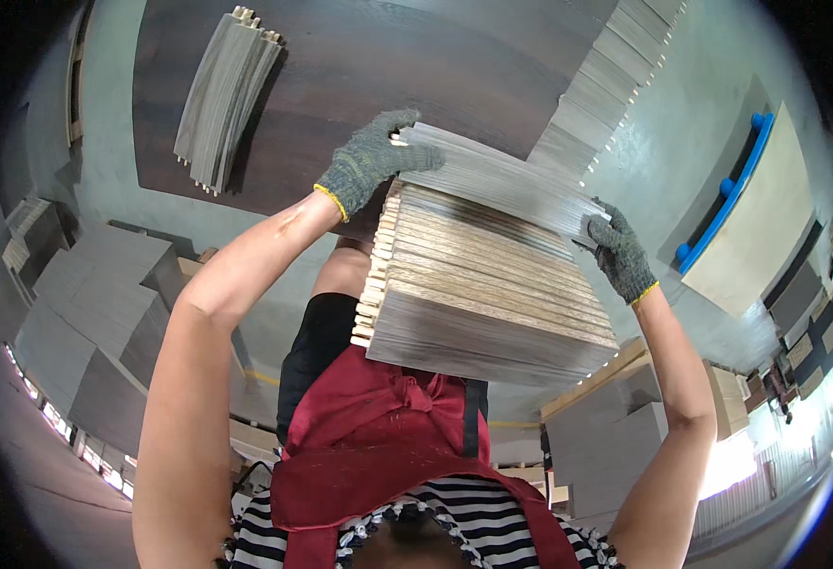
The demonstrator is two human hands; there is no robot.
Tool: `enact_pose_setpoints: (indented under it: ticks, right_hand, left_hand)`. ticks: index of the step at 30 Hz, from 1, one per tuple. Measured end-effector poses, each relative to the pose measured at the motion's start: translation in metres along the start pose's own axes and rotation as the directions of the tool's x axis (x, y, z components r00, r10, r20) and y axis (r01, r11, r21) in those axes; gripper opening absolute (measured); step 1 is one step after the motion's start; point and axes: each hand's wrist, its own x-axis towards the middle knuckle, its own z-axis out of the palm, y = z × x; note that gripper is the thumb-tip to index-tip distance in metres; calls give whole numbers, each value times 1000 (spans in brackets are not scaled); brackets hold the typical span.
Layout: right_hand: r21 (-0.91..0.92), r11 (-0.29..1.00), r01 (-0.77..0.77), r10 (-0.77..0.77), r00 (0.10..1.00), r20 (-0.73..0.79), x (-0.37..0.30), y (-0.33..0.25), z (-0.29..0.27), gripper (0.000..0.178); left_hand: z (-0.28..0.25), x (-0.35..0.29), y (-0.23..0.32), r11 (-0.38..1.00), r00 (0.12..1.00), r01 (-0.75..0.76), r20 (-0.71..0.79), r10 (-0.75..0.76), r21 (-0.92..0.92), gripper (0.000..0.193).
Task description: Stacking wooden furniture panels equipped with dowels into a neat pile.
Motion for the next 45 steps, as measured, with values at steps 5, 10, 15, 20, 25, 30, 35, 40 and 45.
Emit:
enact_pose_setpoints:
  ticks: [5,10,15,20,25,30,35,40,45]
  right_hand:
    - [-198,976,-87,96,995,36,9,22,-25,61]
    - [-434,900,35,-14,999,52,12,33,-28,65]
    - [-811,581,75,-6,996,88,8,12,-28,67]
    - [-912,244,328,-330,913,240,25,-30,4,73]
    - [-758,405,511,-24,835,550,81,-37,64,70]
    - [-544,31,839,-17,544,839,120,4,74,57]
    - [-647,85,758,161,630,760,119,-9,71,55]
    - [-852,143,504,11,860,510,88,-18,61,50]
    - [-871,325,368,-127,930,345,68,-13,-20,52]
  left_hand:
    - [19,-5,0,994,991,99,82,-102,34,94]
    - [30,-12,0,993,992,98,72,-102,63,94]
    - [22,-2,-21,925,997,-30,77,1,378,83]
    - [4,3,-46,991,989,-91,105,101,-94,57]
    - [19,-11,-47,998,998,-1,-58,-2,-56,40]
    - [27,-18,-39,930,995,101,16,-102,-355,45]
    - [24,-17,-45,991,996,-74,-39,78,112,41]
    - [20,-15,-62,939,976,-205,-8,216,276,45]
    - [13,-5,-66,729,924,-364,127,361,579,49]
